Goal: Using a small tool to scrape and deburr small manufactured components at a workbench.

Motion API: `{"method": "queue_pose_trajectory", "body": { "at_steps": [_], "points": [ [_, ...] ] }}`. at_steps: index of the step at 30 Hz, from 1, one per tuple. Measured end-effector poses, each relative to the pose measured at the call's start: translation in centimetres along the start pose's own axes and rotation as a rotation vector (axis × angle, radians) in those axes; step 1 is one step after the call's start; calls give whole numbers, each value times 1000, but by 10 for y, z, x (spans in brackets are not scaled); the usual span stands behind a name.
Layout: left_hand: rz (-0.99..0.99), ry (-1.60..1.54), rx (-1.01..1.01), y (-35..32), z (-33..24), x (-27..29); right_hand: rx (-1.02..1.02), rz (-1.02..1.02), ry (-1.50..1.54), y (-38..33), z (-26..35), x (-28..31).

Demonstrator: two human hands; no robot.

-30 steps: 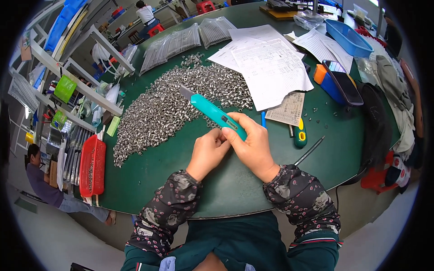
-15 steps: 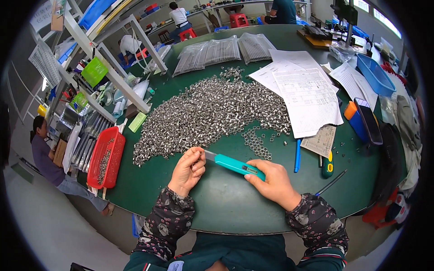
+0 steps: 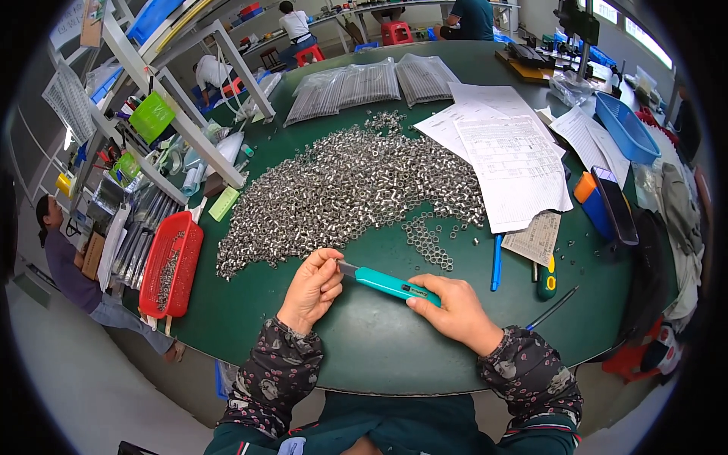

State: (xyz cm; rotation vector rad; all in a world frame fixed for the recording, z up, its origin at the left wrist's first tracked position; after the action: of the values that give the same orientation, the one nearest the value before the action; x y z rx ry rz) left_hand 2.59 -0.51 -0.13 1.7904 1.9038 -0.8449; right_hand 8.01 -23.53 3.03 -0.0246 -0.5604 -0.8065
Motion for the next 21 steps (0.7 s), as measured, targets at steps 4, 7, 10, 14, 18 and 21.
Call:
{"method": "queue_pose_trajectory", "body": {
  "at_steps": [4,7,10,14,18,21],
  "points": [
    [40,16,-13,-1,1,1,-17,23,59,-1,-4,-1],
    [30,43,-26,-2,0,0,-31,39,59,-2,-5,0],
    [9,54,-42,-3,1,1,4,13,3,-2,-5,-2],
    [-16,64,-35,-4,1,2,16,7,-48,-2,-6,-3],
    [-41,64,-15,-4,0,1,50,-27,-131,-3,-6,-3],
    [-50,74,-7,-5,-1,0,57,-31,-190,-3,-3,-2]
  ]
}}
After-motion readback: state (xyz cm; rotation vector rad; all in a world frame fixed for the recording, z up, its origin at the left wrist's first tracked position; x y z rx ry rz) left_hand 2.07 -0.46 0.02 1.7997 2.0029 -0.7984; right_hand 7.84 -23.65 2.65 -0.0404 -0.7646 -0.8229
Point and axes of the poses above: each hand's wrist, its own y-axis towards the middle knuckle, its own x-axis out of the back of the hand, z = x × y, the point moved 1 cm from there along y, towards the middle knuckle, and after that the axes turned 5 degrees about x, right-handed, at the moved point
